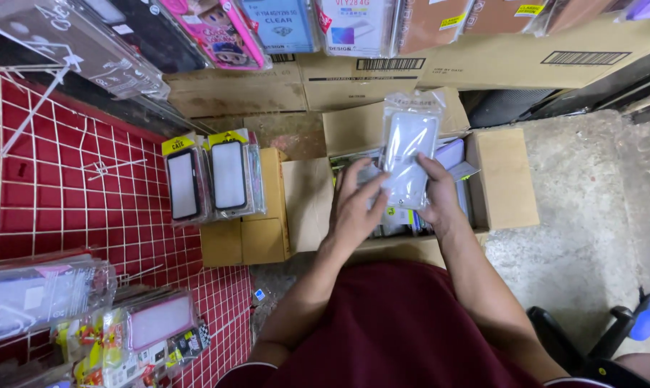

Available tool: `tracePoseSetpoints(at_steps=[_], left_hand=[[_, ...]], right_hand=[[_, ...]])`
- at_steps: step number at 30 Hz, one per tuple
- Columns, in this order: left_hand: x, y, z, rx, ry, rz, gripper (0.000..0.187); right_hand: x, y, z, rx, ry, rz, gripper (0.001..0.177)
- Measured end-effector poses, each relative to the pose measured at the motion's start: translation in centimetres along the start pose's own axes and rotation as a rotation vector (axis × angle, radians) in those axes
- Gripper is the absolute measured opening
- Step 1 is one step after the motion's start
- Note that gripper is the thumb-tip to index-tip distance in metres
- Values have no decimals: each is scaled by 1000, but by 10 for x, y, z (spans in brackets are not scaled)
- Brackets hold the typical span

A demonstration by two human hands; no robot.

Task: Inspecting and selecting various phone cases from a box in a stockroom.

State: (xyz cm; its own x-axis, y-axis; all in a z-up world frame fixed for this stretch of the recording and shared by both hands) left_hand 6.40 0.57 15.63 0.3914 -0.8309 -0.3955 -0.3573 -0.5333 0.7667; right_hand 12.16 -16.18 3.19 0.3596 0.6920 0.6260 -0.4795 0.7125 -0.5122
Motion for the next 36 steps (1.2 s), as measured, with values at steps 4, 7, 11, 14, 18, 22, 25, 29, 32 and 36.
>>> tracePoseSetpoints(at_steps=[4,7,11,14,18,22,25,29,32,36], left_hand=[[-1,25,1,132,-35,-88,34],[4,31,2,211,-4,-123,34],[15,22,8,162,-109,-152,28],[20,18,9,151,-149,-179,24],[19,21,3,132,-78,-119,32],[31,8,2,22,-106,-101,23],[42,-10,6,-103,-145,-134,26],[44,-14,9,-119,-88,-140,30],[47,-17,11,-143,-82,-140,30],[47,-20,14,-120,-27,-123,31]], right_hand=[[27,-8,21,70,-128,-63,59],[48,-17,34,41,-289,-107,67],[40,-12,25,30,-231,-51,69],[38,-10,21,-18,-238,1,69],[43,-14,23,-152,-242,84,69],[46,-14,25,-190,-219,82,67],[47,-12,22,-232,-189,129,65],[48,-14,20,-342,-216,147,60],[44,-14,16,-351,-184,127,58],[44,-12,15,-378,-144,116,56]])
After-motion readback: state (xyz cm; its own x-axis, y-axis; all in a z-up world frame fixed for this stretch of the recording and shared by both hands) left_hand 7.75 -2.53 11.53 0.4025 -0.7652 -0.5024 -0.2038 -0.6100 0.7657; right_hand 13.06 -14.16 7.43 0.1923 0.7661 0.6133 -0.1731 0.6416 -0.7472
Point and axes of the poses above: each hand's wrist, its own z-axis away from the middle knuckle, its own x-axis out of the palm, y = z × x, the point moved 6 cm from there along -z, towards the middle knuckle, and after that the axes turned 15 degrees about y, right-handed, at the moved point
